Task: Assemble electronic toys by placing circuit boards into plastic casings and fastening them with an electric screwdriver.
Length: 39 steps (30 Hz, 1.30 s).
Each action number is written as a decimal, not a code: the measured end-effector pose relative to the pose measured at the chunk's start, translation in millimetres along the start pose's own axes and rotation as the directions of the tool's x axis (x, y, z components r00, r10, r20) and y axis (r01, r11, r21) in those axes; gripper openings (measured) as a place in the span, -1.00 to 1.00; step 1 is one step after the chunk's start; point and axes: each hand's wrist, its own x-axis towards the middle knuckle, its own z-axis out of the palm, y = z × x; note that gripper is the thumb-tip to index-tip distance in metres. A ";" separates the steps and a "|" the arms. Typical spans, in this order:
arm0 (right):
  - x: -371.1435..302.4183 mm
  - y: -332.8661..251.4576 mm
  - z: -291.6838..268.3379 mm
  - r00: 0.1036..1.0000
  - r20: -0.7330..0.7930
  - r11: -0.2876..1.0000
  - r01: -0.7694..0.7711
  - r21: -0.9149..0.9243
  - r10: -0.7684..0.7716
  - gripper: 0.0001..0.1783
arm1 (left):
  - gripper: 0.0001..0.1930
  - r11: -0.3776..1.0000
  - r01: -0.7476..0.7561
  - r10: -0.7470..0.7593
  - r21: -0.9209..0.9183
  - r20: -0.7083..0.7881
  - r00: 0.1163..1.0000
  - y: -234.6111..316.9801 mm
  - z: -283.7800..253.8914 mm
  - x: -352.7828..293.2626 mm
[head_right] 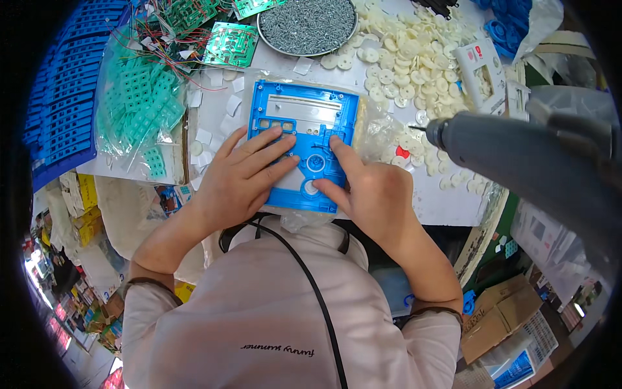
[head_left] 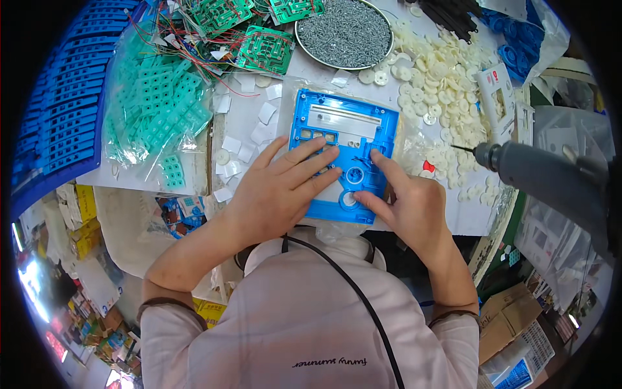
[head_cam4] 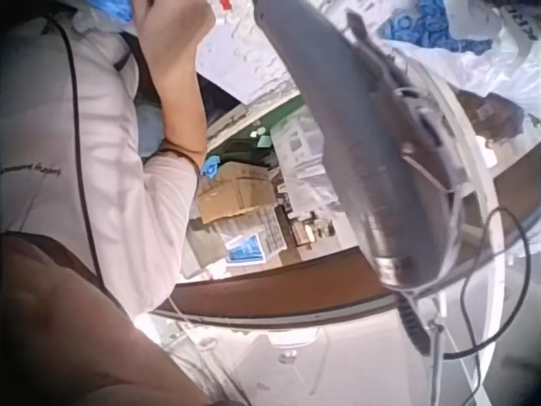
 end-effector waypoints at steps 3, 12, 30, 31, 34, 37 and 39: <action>4.1 1.9 0.2 1.000 -0.007 0.998 0.006 0.063 -0.006 -0.28 | -0.34 0.995 0.006 -0.007 -0.098 -0.011 1.000 -3.4 2.3 -0.9; 15.6 16.4 -21.1 0.987 0.158 0.926 -0.081 0.368 0.023 -0.52 | -0.43 0.985 0.107 -0.117 -0.137 -0.065 0.991 13.5 3.1 2.2; 127.3 59.4 -3.5 0.966 -0.205 0.960 0.103 -0.259 -0.159 -0.88 | -0.58 0.975 0.060 -0.090 -0.213 -0.135 0.987 2.2 -19.5 15.6; 125.9 61.4 -4.1 0.964 -0.203 0.950 0.108 -0.292 -0.172 -0.89 | -0.59 0.976 0.048 -0.085 -0.212 -0.170 0.982 1.4 -20.2 18.2; 122.5 71.5 1.8 0.934 -0.275 0.942 0.140 -0.304 -0.228 -0.89 | -0.64 0.972 0.012 -0.075 -0.236 -0.262 0.962 -2.1 -27.1 28.7; 117.3 79.5 0.0 0.891 -0.341 0.935 0.203 -0.293 -0.300 -0.90 | -0.72 0.930 -0.001 -0.144 -0.367 -0.367 0.919 -2.9 -27.8 38.2; 104.5 75.8 1.7 0.894 -0.399 0.978 0.197 -0.061 -0.205 -0.87 | -0.76 0.859 0.034 -0.246 -0.511 -0.352 0.903 -0.3 -27.8 40.6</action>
